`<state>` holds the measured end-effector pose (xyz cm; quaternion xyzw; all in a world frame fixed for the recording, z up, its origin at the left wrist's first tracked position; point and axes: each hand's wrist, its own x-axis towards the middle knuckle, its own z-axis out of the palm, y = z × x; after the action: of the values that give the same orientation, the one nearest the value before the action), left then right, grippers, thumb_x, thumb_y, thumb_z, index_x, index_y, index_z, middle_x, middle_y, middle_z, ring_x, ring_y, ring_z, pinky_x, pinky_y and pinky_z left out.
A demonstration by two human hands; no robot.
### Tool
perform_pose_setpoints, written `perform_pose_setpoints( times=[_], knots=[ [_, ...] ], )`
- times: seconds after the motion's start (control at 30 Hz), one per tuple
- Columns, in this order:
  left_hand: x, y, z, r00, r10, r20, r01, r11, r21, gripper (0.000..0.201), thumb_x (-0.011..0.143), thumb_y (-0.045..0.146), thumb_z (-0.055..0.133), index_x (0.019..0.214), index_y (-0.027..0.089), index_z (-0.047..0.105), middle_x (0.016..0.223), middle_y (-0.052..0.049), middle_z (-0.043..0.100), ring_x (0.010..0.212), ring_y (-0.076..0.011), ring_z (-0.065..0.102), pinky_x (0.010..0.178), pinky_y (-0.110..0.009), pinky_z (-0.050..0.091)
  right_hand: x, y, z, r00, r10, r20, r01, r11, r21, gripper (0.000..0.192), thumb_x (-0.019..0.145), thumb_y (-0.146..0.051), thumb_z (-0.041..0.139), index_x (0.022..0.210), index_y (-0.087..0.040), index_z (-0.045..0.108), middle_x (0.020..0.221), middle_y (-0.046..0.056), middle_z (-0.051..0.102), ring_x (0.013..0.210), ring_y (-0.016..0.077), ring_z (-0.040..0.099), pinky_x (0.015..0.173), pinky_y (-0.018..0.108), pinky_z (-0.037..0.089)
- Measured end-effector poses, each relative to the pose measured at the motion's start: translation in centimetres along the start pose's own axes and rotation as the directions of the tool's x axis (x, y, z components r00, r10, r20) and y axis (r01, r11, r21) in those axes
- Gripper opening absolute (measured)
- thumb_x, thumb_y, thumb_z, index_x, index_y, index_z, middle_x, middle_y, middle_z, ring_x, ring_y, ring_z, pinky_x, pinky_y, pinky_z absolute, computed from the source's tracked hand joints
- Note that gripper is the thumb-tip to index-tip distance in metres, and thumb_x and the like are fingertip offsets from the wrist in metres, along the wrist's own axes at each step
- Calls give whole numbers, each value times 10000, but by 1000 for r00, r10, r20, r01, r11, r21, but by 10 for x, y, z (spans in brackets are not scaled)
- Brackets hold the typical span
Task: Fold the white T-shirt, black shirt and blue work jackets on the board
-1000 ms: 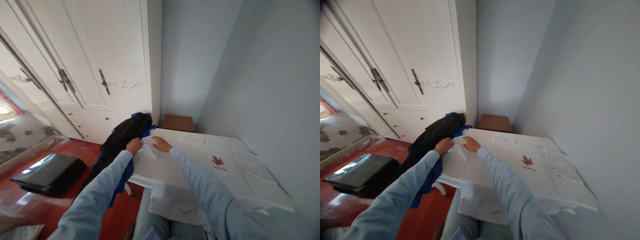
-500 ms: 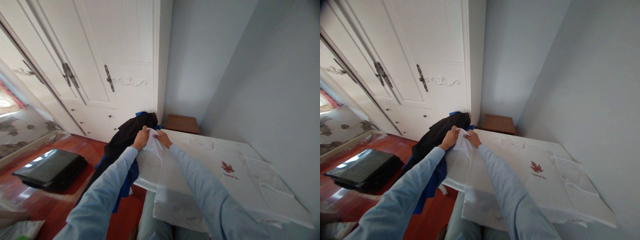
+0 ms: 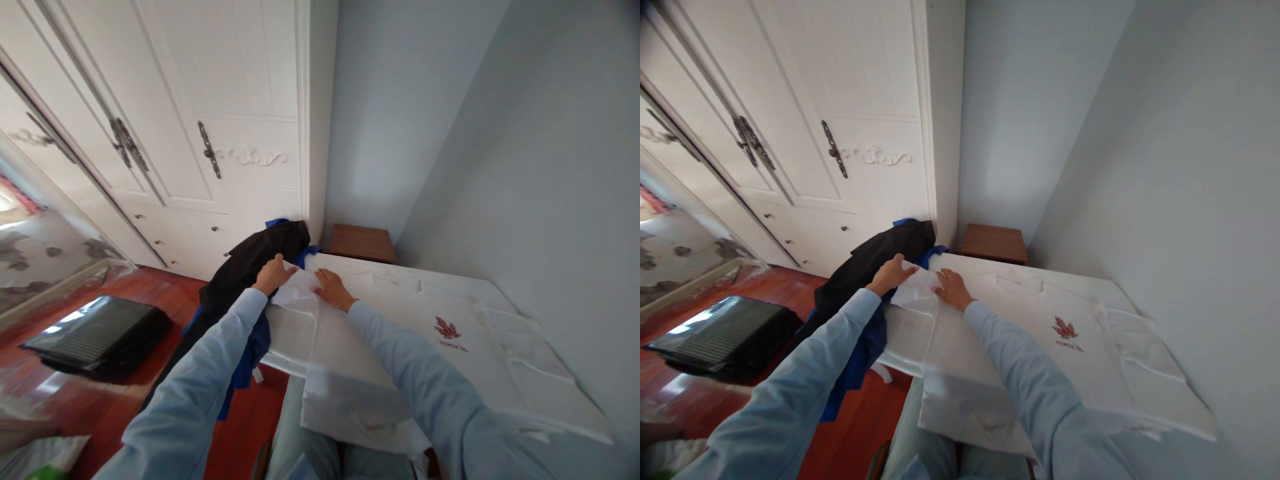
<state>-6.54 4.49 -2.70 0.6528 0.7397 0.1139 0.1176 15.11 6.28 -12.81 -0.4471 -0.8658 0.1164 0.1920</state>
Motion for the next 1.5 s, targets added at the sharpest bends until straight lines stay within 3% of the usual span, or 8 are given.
perform_pose_setpoints(
  times=[0.17,0.4,0.63,0.77,1.03,1.17,1.33,1.5],
  knots=[
    [-34,-11,20,998,48,-44,-54,991,-126,898,776,372,753,1479,102,262,1327,-215,605,1237,-303,591,964,-350,475,-1,0,2,991,32,131,-30,999,-17,481,990,-368,487,1417,-145,493,1522,186,436,1446,293,348,1179,499,254],
    [-111,-17,76,890,-81,-448,-27,973,-229,546,897,250,515,1416,123,398,1368,-197,559,1314,-289,515,1109,-417,420,2,-8,-1,994,-26,110,30,999,-29,494,1007,-338,435,1466,-154,443,1560,176,388,1471,306,299,1189,553,202],
    [-117,19,98,891,406,-204,-394,914,98,493,941,363,507,1383,145,506,1514,-170,462,1452,-304,352,1179,-457,315,29,-13,5,966,-91,242,109,992,-64,501,1007,-304,429,1476,-128,428,1562,173,387,1465,293,316,1176,506,259],
    [-115,22,117,936,328,-124,-302,934,193,671,927,555,494,1439,121,485,1524,-231,426,1456,-410,305,1155,-557,295,35,-9,11,966,-87,245,119,986,-120,547,1015,-363,409,1507,-123,387,1582,172,353,1480,277,287,1187,477,245],
    [-124,9,131,927,335,-169,-304,935,185,777,893,693,430,1482,187,458,1562,-209,378,1478,-429,234,1176,-572,210,36,-8,8,977,-66,203,94,987,-130,534,1026,-367,397,1486,-97,416,1568,192,371,1464,295,313,1185,482,247],
    [-124,11,133,928,324,-183,-292,939,182,787,891,702,419,1493,195,440,1566,-202,374,1475,-446,225,1178,-597,170,31,-21,7,968,-248,46,251,967,-51,403,1002,-280,451,1328,-88,590,1404,194,559,1328,259,477,1137,426,334],
    [-126,12,135,922,327,-206,-291,939,185,835,884,707,426,1508,153,408,1555,-239,372,1475,-446,224,1178,-595,160,42,-39,17,833,-533,150,522,846,110,249,907,-134,536,1051,-155,738,1105,110,716,1078,213,618,1013,368,452],
    [-127,10,136,918,338,-207,-302,935,187,794,892,699,421,1495,183,436,1550,-209,397,1475,-438,231,1175,-605,168,74,-49,24,881,-469,61,449,870,203,456,800,-39,556,1234,-136,655,1222,135,661,1190,237,570,1074,415,426]
  ],
)
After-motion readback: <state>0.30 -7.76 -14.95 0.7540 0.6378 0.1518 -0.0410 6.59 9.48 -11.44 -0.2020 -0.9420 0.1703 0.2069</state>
